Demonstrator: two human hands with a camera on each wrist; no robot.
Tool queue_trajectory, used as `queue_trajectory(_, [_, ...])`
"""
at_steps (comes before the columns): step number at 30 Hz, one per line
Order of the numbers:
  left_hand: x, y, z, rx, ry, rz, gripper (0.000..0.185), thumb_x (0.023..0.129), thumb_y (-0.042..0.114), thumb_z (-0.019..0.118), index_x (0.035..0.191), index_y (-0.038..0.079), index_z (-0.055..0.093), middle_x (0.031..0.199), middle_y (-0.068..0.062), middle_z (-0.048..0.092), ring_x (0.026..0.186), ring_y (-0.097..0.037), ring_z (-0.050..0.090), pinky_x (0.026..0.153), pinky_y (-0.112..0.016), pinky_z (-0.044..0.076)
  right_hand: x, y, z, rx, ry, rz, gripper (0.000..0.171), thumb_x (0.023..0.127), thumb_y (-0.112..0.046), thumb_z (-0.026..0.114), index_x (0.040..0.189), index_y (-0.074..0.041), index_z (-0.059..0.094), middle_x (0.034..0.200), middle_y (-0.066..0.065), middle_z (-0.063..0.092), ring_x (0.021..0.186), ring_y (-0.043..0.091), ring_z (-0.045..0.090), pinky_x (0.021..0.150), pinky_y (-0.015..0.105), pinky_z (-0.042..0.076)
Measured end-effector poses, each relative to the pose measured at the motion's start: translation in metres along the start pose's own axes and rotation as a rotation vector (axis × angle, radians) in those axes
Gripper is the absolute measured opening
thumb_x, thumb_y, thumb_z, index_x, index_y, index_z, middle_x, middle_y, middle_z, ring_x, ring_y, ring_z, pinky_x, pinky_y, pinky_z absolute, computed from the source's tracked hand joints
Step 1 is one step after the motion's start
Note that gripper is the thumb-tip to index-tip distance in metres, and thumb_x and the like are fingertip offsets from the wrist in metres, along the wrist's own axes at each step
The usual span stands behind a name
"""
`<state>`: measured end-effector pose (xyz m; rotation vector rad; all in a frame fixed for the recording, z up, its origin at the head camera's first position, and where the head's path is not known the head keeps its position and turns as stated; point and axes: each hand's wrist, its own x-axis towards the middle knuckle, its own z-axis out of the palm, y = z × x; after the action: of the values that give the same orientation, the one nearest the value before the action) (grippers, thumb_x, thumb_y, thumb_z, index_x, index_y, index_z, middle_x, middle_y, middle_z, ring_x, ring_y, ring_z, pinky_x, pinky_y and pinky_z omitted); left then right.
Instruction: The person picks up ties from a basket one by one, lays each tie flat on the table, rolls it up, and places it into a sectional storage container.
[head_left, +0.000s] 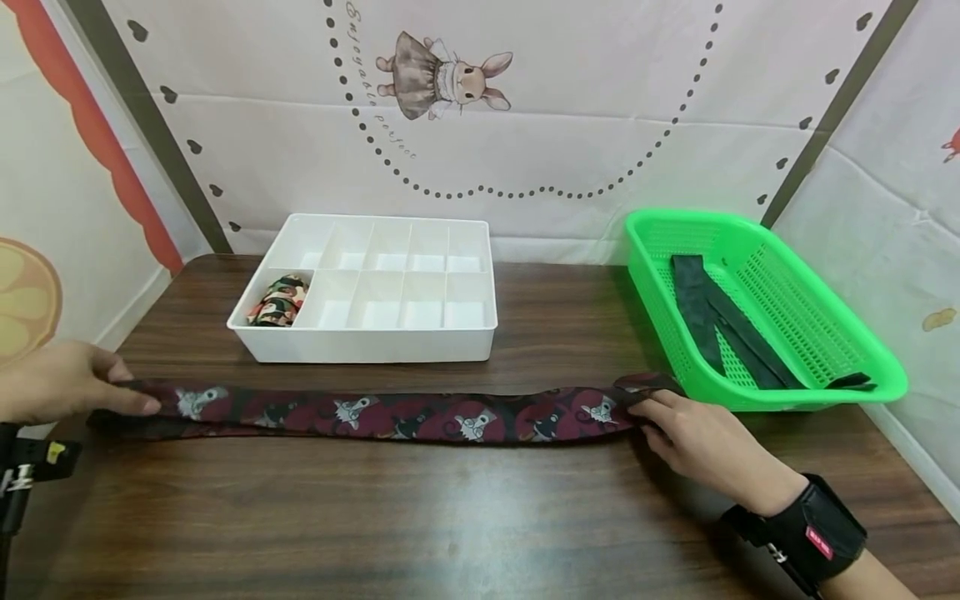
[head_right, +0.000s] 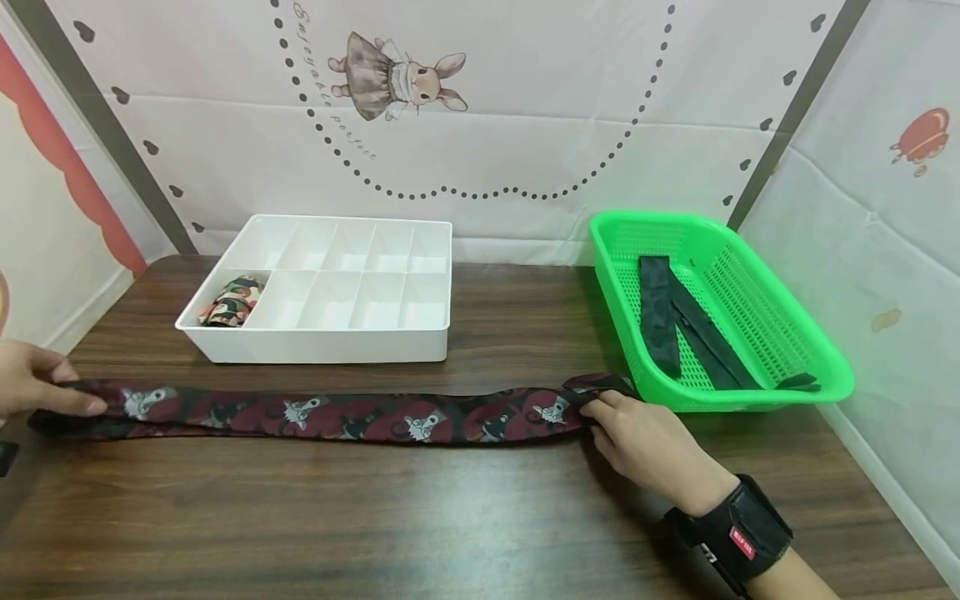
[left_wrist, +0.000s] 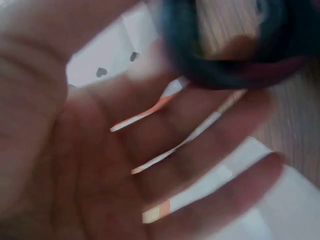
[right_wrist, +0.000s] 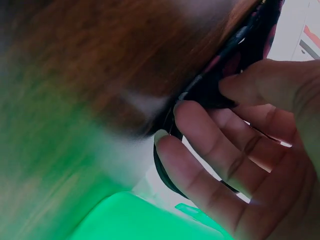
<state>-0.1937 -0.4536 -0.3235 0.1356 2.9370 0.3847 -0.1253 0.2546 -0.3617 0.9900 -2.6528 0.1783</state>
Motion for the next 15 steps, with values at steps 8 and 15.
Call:
queue_trajectory(8, [0.000,0.013,-0.015,-0.507,0.386,-0.037,0.035,0.100,0.022,0.078,0.093,-0.002,0.054,0.066,0.008,0.068,0.060,-0.005,0.060,0.058,-0.020,0.042,0.000,0.000,0.000,-0.033,0.006,-0.003,0.022,0.081,-0.002,0.085,0.097,-0.014,0.074,0.091,-0.005,0.064,0.069,0.012,0.063,0.055,0.034,0.051])
queue_trajectory(15, [-0.004,0.019,-0.023,-0.425,0.553,-0.130,0.051,0.095,0.039,0.081,0.079,0.000,0.051,0.060,0.003,0.044,0.053,-0.012,0.040,0.045,-0.032,0.031,0.000,-0.001,-0.004,-0.022,0.013,-0.008,0.023,0.081,-0.002,0.085,0.095,-0.016,0.072,0.086,-0.010,0.058,0.064,0.004,0.053,0.053,0.029,0.046])
